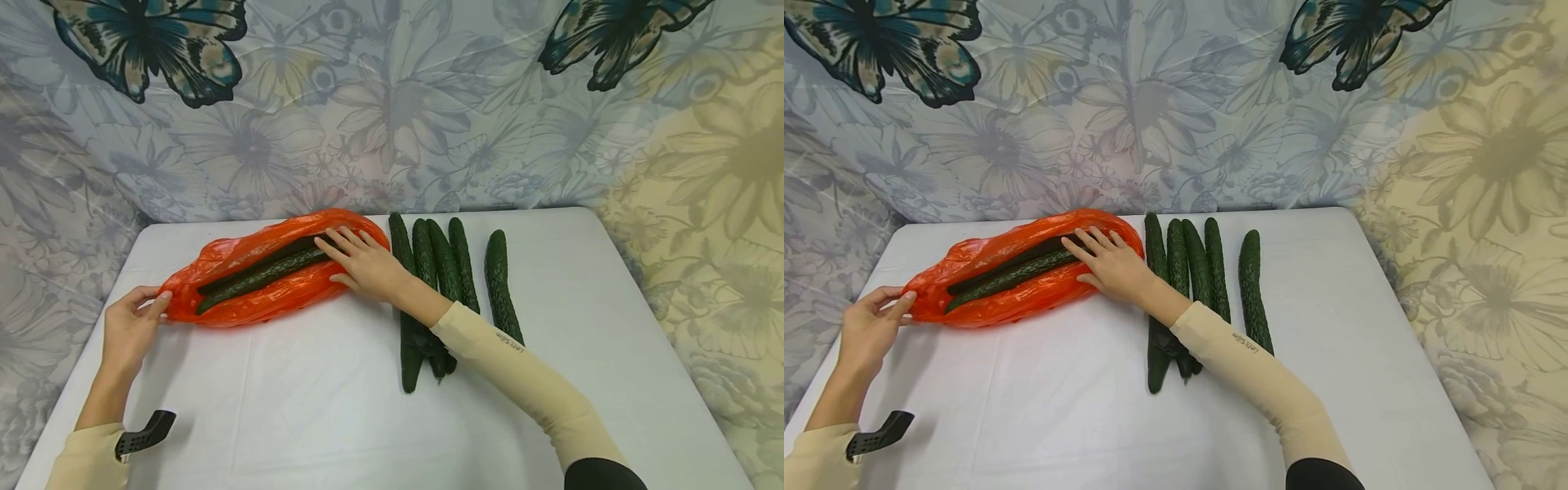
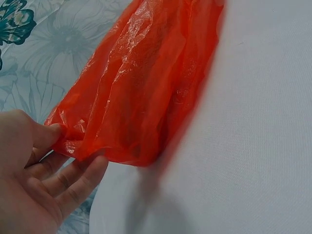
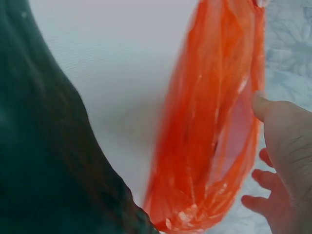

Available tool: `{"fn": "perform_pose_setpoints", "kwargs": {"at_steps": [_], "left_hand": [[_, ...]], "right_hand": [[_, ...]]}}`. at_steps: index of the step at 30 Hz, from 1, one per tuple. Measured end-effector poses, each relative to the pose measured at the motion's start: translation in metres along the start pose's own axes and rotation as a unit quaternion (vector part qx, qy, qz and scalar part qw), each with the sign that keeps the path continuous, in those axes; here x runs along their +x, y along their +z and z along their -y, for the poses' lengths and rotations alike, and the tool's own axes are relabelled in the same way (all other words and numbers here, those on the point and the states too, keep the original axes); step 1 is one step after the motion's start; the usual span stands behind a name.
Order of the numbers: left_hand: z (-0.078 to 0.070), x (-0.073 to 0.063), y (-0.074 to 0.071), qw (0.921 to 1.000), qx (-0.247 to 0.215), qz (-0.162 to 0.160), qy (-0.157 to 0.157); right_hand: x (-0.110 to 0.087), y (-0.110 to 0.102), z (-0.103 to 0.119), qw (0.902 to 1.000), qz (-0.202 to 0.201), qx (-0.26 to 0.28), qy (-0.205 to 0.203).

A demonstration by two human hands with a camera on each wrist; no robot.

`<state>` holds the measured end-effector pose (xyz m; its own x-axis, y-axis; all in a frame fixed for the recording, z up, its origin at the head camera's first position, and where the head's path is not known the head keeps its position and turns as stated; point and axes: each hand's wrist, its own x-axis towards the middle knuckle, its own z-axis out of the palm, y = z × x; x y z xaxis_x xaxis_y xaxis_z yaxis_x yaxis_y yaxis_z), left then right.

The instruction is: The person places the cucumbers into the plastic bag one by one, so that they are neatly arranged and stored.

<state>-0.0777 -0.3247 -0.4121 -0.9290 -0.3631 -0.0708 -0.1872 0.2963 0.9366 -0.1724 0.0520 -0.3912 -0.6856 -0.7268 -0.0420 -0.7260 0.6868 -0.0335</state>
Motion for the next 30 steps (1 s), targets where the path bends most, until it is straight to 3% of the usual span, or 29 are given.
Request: {"fn": "perform_pose_setpoints", "kwargs": {"at_steps": [16,21,30], "left_hand": [[0.006,-0.005,-0.008,0.9999,0.002,-0.008,-0.013],[0.007,-0.004,-0.005,1.0000,-0.007,-0.002,-0.006],[0.001,-0.001,-0.004,0.9995,-0.021,0.024,0.005]], "right_hand": [[-0.038,-0.010,-0.009,0.9993,-0.034,0.004,-0.012],[-0.063,-0.012,-0.021,0.9976,-0.046,0.049,0.018],[-0.112,-0.014,-0.052,0.9888,-0.093,0.079,0.087]]}}
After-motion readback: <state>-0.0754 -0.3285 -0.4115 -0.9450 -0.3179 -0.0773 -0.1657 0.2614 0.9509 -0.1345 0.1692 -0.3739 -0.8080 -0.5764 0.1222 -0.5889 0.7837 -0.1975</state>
